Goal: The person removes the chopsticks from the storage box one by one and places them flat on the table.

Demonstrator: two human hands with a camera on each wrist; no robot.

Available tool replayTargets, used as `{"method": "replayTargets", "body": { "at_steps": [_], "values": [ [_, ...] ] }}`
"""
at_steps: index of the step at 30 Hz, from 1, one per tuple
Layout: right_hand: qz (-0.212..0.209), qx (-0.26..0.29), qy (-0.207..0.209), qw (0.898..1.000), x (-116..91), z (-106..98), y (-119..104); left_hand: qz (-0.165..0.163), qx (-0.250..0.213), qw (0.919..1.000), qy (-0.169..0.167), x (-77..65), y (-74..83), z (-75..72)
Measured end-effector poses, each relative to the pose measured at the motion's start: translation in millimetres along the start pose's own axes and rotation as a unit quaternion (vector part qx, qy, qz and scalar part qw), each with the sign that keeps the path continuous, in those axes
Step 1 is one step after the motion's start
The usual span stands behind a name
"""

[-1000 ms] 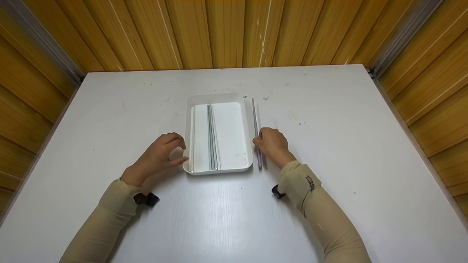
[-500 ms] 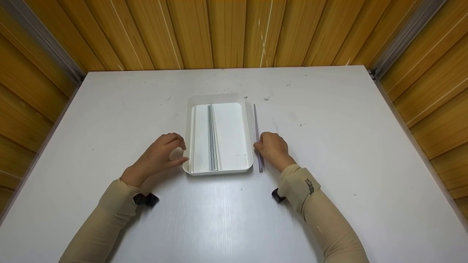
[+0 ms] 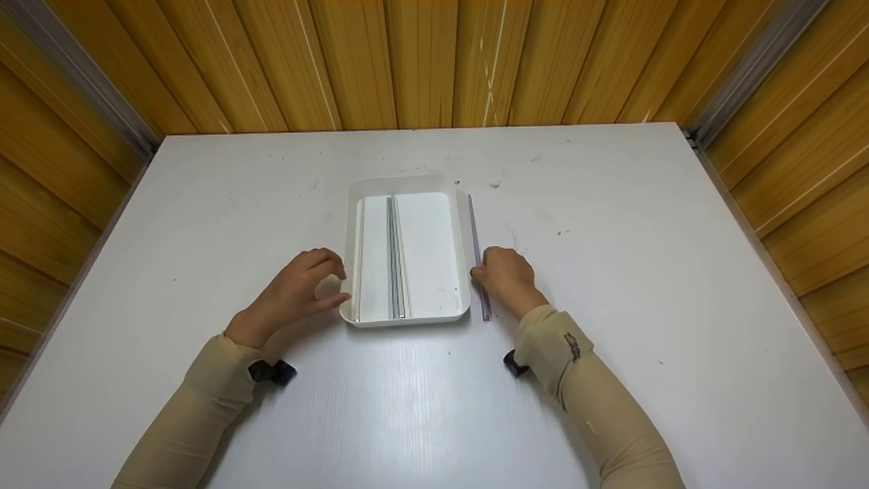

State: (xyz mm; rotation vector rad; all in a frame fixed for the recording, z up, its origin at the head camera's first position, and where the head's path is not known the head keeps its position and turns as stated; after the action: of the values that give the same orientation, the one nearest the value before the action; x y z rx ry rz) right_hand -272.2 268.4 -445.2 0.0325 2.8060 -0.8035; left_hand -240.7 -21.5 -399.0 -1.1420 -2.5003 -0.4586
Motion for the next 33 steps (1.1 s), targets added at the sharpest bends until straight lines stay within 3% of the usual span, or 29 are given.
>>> {"method": "replayTargets", "body": {
  "at_steps": [11,25,33],
  "values": [
    [0.005,-0.008,-0.007,1.000,-0.4,0.1,1.3,0.020,-0.001,0.9994,0.029,0.7,1.9,-1.8],
    [-0.002,0.003,-0.007,1.000,-4.9,-9.2,-0.3,-0.005,-0.009,0.9999,0.002,1.0,-1.2,1.8],
    [-0.008,0.010,-0.001,1.000,-7.5,-15.8,-5.8,0.006,0.002,0.9999,0.013,-0.8,-0.9,0.1]
  ]
}}
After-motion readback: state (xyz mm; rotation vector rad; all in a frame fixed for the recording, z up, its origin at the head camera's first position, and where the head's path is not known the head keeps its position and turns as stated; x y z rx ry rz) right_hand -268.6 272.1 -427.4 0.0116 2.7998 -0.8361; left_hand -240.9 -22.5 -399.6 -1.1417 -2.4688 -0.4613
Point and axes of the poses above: each hand's wrist, its own x-axis towards the middle knuckle, its own z-axis out of the palm, y = z × x, the point moved 8 cm from there along x, towards the middle knuckle, and after that the axes turned 9 degrees about x, right-handed, at the moved point
